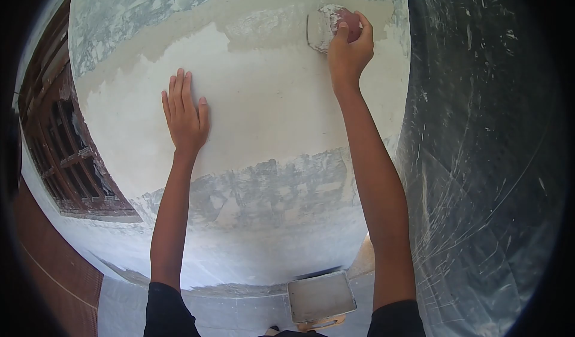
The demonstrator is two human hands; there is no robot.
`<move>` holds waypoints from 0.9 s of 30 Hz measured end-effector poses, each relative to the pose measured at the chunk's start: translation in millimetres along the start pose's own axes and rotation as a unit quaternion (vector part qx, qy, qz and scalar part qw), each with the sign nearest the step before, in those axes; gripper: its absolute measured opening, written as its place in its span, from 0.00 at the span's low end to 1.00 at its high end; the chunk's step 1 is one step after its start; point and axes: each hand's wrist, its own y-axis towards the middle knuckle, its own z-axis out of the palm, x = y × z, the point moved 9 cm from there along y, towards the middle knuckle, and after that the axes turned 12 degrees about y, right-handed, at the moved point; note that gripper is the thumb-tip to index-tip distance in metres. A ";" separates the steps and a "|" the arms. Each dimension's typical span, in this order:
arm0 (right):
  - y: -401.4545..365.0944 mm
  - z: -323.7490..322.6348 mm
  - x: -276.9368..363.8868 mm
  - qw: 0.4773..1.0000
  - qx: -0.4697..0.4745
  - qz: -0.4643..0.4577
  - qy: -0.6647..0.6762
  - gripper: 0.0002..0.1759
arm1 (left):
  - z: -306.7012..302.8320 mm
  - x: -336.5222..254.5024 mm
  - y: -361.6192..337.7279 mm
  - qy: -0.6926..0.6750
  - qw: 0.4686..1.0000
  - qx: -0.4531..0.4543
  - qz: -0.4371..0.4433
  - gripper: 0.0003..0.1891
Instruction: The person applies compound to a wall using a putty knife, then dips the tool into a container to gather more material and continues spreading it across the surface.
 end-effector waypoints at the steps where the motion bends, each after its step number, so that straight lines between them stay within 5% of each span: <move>1: -0.6 -4.8 0.4 0.999 -0.019 0.004 0.030 0.21 | -0.2 -0.8 0.0 0.001 1.000 -0.002 0.001 0.32; 3: -5.4 2.0 -1.1 1.000 0.016 -0.001 0.022 0.22 | -0.4 -0.6 0.1 0.000 1.000 0.000 0.001 0.32; 5: -9.2 22.0 -2.9 0.983 0.131 -0.020 -0.126 0.22 | -0.7 -1.9 -0.7 -0.003 1.000 0.003 -0.001 0.32; 9: 13.8 -11.0 0.4 0.999 -0.020 -0.015 -0.042 0.22 | -2.4 -1.6 -0.8 -0.001 1.000 -0.005 0.001 0.31; 11: 10.1 -4.9 3.6 1.000 -0.016 -0.010 -0.021 0.22 | -3.2 -0.9 -1.5 0.002 1.000 -0.012 -0.001 0.31; 13: -6.3 33.0 10.8 0.993 0.112 -0.004 0.022 0.23 | -1.5 -1.3 -2.1 -0.012 1.000 -0.002 0.001 0.32; 17: -7.7 49.0 3.7 0.975 0.151 -0.078 -0.140 0.25 | -0.6 0.2 -3.1 -0.015 1.000 0.000 0.001 0.32; 22: 14.9 2.8 -0.9 0.997 -0.046 -0.045 -0.045 0.24 | -3.0 -0.9 -4.6 -0.019 1.000 -0.011 0.008 0.31; 24: 4.5 26.2 1.5 0.998 0.029 -0.053 0.032 0.24 | -4.1 -0.8 -4.4 -0.023 1.000 -0.016 0.008 0.31; 27: -26.2 77.3 14.1 0.983 0.163 -0.058 -0.062 0.22 | -5.4 -1.2 -4.1 -0.031 0.999 -0.021 0.010 0.31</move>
